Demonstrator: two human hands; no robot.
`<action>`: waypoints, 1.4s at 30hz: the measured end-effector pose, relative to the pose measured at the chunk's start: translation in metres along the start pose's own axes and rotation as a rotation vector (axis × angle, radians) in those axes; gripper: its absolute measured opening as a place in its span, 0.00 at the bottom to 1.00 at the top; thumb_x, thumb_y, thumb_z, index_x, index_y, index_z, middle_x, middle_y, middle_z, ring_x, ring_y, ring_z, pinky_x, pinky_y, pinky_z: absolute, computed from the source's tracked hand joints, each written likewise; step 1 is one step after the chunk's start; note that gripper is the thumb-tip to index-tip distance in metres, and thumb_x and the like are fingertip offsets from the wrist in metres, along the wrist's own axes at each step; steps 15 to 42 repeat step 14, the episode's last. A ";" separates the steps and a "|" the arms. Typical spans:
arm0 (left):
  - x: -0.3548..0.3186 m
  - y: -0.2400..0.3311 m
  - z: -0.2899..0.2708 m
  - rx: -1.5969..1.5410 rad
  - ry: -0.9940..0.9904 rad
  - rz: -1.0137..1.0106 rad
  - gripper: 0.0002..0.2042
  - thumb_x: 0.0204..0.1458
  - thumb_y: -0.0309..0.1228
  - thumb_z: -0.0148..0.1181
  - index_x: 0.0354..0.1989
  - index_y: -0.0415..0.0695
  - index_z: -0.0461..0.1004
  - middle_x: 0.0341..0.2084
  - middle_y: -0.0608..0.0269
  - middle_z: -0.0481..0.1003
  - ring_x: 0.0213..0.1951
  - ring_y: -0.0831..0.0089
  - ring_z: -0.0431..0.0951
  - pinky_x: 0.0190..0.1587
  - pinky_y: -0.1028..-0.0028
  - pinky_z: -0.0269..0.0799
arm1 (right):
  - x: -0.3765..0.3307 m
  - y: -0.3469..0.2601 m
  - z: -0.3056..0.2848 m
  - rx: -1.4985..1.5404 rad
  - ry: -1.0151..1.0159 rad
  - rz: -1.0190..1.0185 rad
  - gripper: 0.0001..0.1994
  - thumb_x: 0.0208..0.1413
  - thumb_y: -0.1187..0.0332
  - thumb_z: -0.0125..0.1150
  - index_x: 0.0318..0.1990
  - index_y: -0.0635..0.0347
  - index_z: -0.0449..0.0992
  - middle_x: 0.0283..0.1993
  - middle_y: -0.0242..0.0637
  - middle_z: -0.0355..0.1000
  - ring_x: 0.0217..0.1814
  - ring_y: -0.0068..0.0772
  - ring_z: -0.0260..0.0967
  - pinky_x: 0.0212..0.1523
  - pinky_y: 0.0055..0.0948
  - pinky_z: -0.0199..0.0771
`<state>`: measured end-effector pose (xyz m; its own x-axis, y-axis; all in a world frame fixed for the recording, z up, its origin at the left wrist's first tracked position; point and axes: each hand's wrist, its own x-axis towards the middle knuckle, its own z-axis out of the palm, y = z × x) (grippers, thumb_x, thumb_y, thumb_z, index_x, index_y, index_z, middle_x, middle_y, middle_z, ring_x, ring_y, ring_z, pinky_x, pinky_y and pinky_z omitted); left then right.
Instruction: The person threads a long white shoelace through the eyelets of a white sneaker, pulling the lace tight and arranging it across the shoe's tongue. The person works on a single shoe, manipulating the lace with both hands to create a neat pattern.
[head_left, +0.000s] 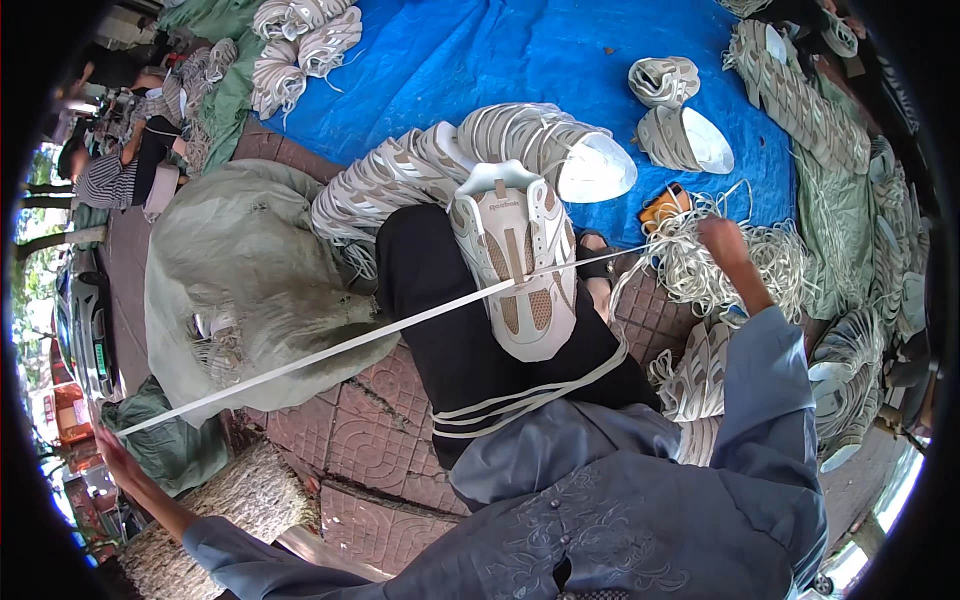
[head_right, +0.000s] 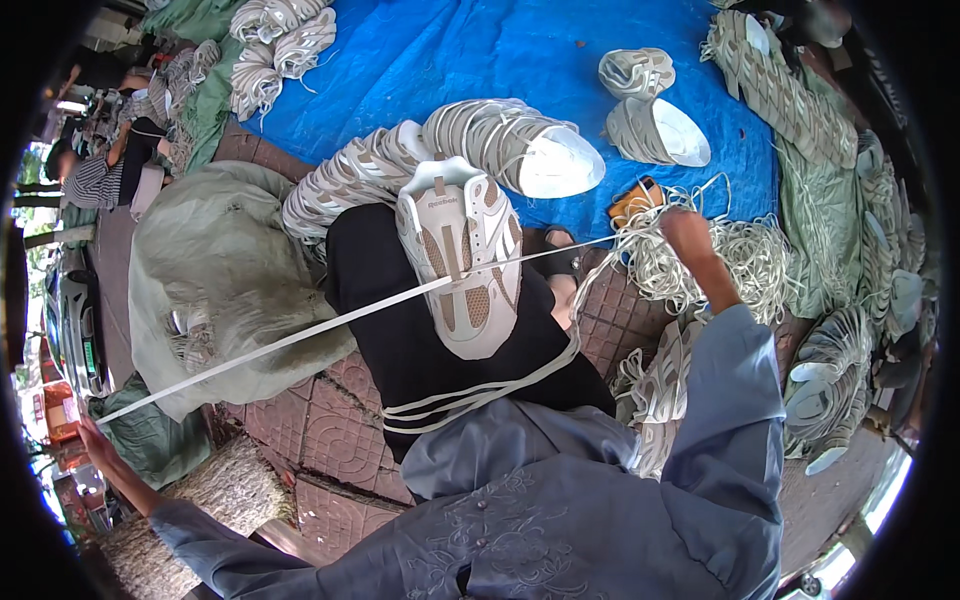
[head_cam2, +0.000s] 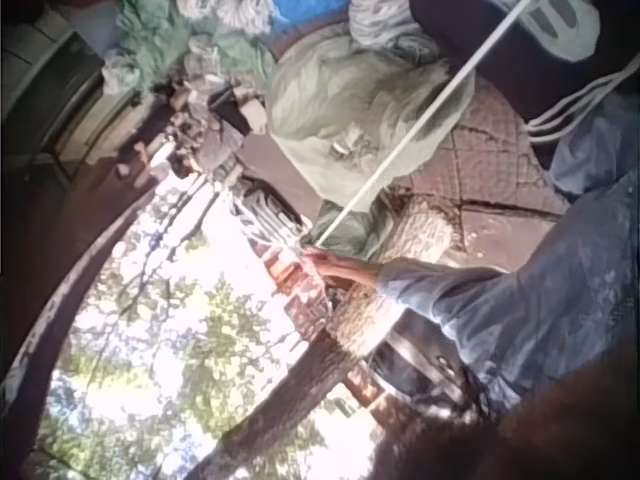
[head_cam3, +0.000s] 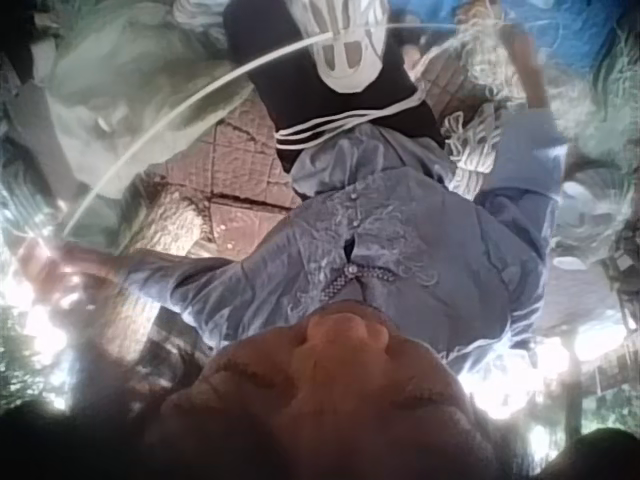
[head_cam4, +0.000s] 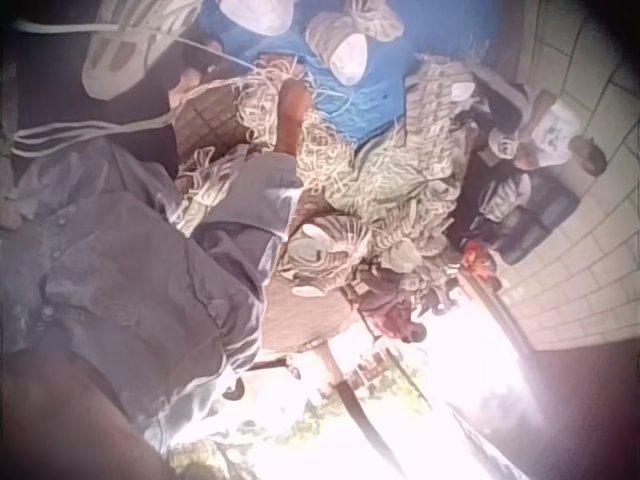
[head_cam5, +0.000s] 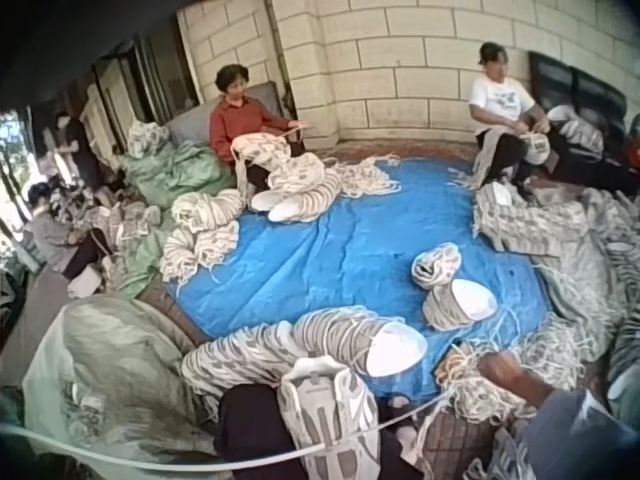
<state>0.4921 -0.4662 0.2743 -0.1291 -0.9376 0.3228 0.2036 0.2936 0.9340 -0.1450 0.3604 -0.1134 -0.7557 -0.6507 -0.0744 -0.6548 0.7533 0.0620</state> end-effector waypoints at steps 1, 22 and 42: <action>-0.001 -0.013 0.007 0.018 -0.024 0.011 0.21 0.54 0.24 0.42 0.55 0.28 0.48 0.56 0.45 0.51 0.58 0.61 0.54 0.59 0.72 0.56 | -0.010 0.022 -0.007 -0.017 0.101 0.070 0.05 0.39 0.71 0.50 0.17 0.57 0.70 0.20 0.40 0.67 0.20 0.43 0.68 0.21 0.39 0.69; 0.074 0.051 -0.008 0.044 -0.008 -0.036 0.21 0.53 0.29 0.48 0.53 0.33 0.57 0.50 0.55 0.63 0.51 0.68 0.65 0.52 0.76 0.60 | -0.159 0.342 -0.164 0.124 0.205 0.979 0.09 0.40 0.64 0.54 0.28 0.59 0.74 0.20 0.35 0.68 0.20 0.33 0.65 0.20 0.29 0.64; 0.074 0.051 -0.008 0.044 -0.008 -0.036 0.21 0.53 0.29 0.48 0.53 0.33 0.57 0.50 0.55 0.63 0.51 0.68 0.65 0.52 0.76 0.60 | -0.159 0.342 -0.164 0.124 0.205 0.979 0.09 0.40 0.64 0.54 0.28 0.59 0.74 0.20 0.35 0.68 0.20 0.33 0.65 0.20 0.29 0.64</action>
